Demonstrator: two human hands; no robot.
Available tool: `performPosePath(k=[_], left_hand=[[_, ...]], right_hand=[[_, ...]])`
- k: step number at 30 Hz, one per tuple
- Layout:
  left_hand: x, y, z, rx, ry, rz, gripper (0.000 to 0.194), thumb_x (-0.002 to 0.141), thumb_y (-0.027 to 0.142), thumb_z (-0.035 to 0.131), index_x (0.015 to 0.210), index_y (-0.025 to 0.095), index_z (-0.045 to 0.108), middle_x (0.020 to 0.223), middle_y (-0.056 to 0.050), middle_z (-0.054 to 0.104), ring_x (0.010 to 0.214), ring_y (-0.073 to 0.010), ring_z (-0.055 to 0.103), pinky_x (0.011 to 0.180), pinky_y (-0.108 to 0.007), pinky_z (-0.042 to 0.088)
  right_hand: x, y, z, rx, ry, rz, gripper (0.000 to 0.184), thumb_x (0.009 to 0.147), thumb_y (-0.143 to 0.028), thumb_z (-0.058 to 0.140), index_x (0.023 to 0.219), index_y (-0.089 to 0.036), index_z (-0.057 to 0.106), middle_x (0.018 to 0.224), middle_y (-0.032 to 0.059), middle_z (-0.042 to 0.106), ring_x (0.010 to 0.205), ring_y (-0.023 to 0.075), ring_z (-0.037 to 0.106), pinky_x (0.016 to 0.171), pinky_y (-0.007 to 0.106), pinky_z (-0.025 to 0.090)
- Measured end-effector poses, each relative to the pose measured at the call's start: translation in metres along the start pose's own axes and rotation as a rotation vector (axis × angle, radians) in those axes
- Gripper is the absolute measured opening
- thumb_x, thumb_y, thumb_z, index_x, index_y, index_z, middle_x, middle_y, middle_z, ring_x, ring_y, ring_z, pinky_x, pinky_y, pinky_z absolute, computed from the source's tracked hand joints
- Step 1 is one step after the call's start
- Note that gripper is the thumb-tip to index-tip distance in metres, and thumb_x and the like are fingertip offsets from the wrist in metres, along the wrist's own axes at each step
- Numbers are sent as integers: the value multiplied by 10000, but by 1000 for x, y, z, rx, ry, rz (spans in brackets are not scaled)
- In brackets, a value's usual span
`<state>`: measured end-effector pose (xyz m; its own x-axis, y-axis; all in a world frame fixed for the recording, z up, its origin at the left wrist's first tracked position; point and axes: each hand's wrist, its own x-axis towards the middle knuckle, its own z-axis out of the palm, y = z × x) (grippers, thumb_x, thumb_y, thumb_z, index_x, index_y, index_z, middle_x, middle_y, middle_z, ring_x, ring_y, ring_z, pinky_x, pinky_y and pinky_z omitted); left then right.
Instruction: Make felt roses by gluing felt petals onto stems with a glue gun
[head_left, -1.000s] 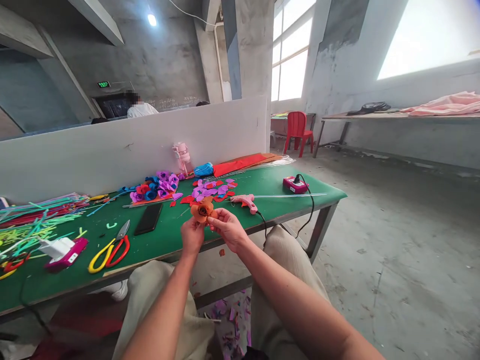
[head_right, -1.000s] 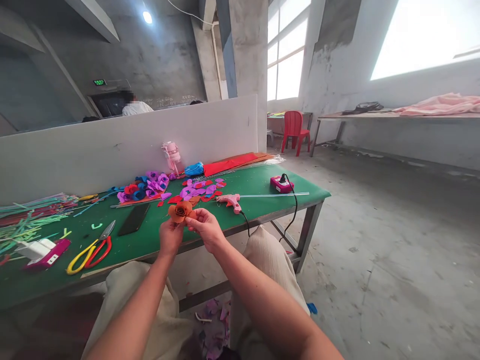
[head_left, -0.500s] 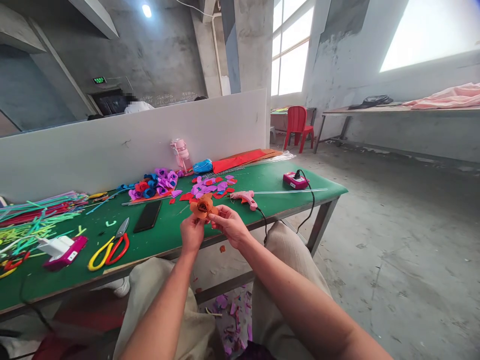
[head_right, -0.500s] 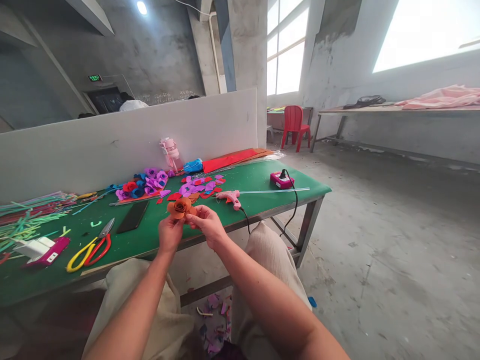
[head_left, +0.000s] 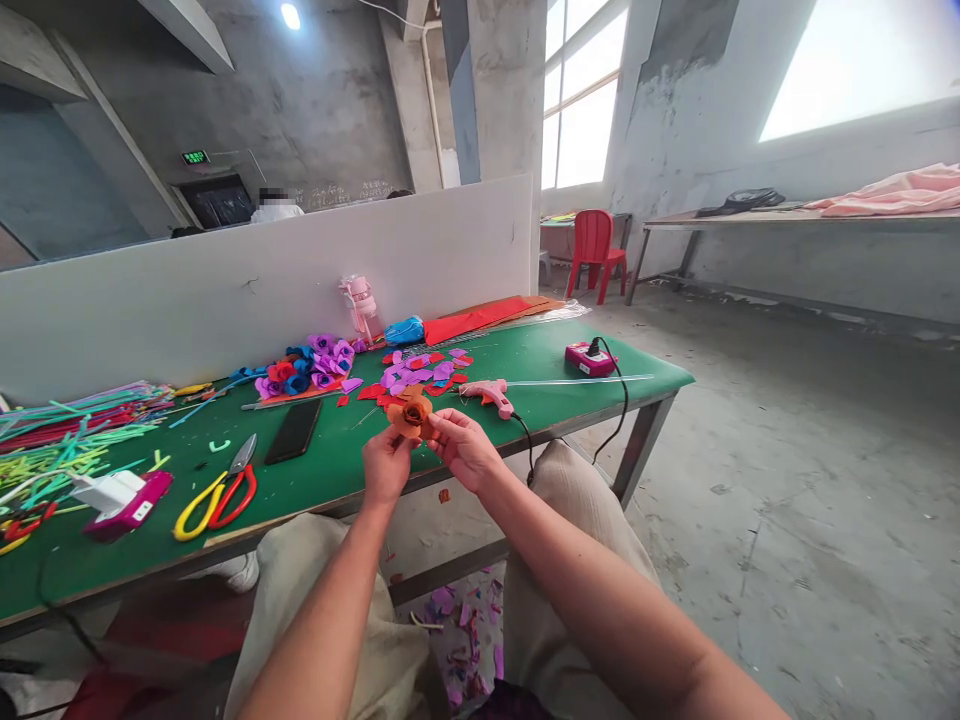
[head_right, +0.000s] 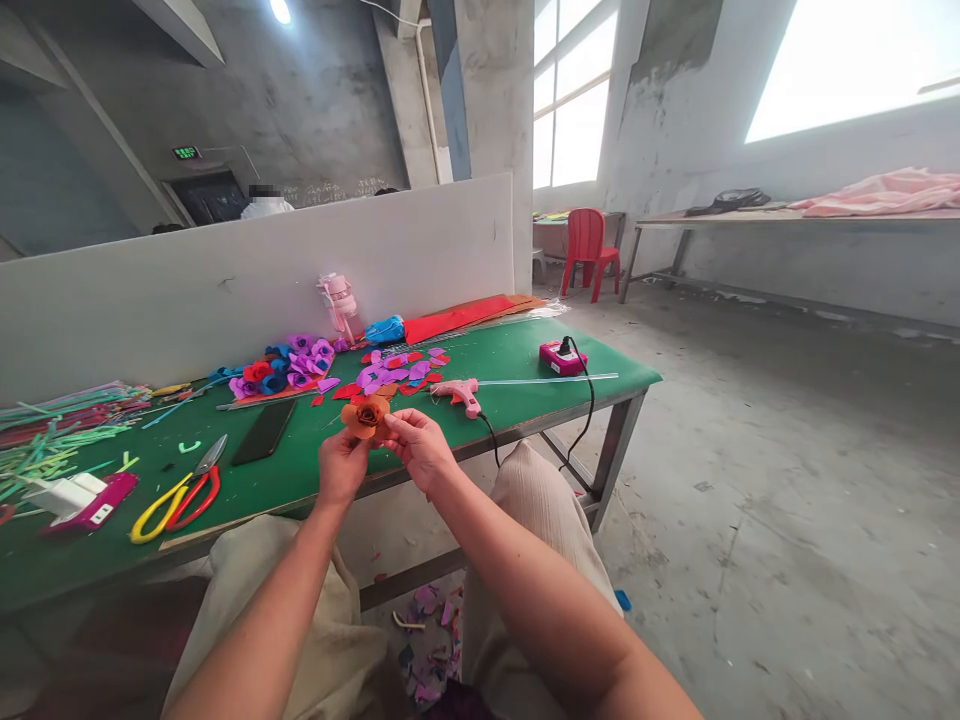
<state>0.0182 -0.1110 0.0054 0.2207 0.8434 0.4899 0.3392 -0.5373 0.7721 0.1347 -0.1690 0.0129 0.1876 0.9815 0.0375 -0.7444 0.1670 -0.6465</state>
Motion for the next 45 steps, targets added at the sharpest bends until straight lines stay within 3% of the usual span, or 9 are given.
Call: performPosePath(k=[12,17,23,28,31,35,38,41,45], left_hand=[[-1,6,-1,-3,-6,-6,132,683,233,556,577,188,621,513,7,634,528,-148,582,525,-217,424],[0,3,-1,-8,3,-9,131,684,227,548,591,186,631,550,-9,666,535,-152,598,534,-219,431],[1,-5,0,-11,-7,8,114,687,228,566,620,183,648,577,-17,683,559,-158,620,543,-225,436],[5,-13,2,-282,-6,-179,167,682,300,630,733,147,673,619,-29,689,533,-143,616,567,-249,483],[7,-9,-1,-611,-59,-374,319,650,344,698,867,112,670,702,-48,701,529,-118,609,576,-257,510],[7,3,-10,-837,-226,-562,318,630,300,752,870,107,673,666,-31,686,486,-68,559,506,-197,480],[5,9,-15,-862,-349,-609,301,645,293,756,864,104,674,618,-16,666,433,-43,504,428,-164,419],[2,10,-16,-815,-476,-629,301,643,312,761,838,100,672,591,-13,653,396,-41,480,390,-166,385],[0,7,-15,-733,-580,-646,316,633,334,766,828,105,669,586,-19,653,383,-49,484,392,-181,386]], right_hand=[[0,1,0,16,22,37,329,556,-321,818,642,-167,540,607,-46,594,530,59,530,549,191,426],[-2,0,1,-44,-8,39,320,601,-405,774,698,-168,581,652,-33,604,563,72,533,528,199,413],[-4,-2,2,-74,0,41,340,555,-400,796,696,-160,600,644,-31,603,555,67,528,525,192,412],[-6,-4,3,-131,-41,14,347,657,-484,709,688,-156,599,616,-18,576,542,78,515,527,209,414],[-7,-3,5,-225,-83,-68,338,710,-491,655,727,-155,624,654,-6,580,561,82,512,547,212,412],[-5,-3,2,-438,-65,-267,292,739,-451,628,672,-173,572,625,-21,550,551,91,480,557,225,402],[-3,-8,-3,-737,10,-529,214,782,-383,592,702,-186,567,653,-11,558,598,122,503,594,255,423],[-4,-18,-7,-1090,39,-793,84,795,-275,590,846,-213,615,850,31,607,792,177,561,735,311,461],[-7,-30,-11,-1453,-66,-945,211,778,-199,625,979,-263,638,1090,64,579,1044,229,522,917,391,416]])
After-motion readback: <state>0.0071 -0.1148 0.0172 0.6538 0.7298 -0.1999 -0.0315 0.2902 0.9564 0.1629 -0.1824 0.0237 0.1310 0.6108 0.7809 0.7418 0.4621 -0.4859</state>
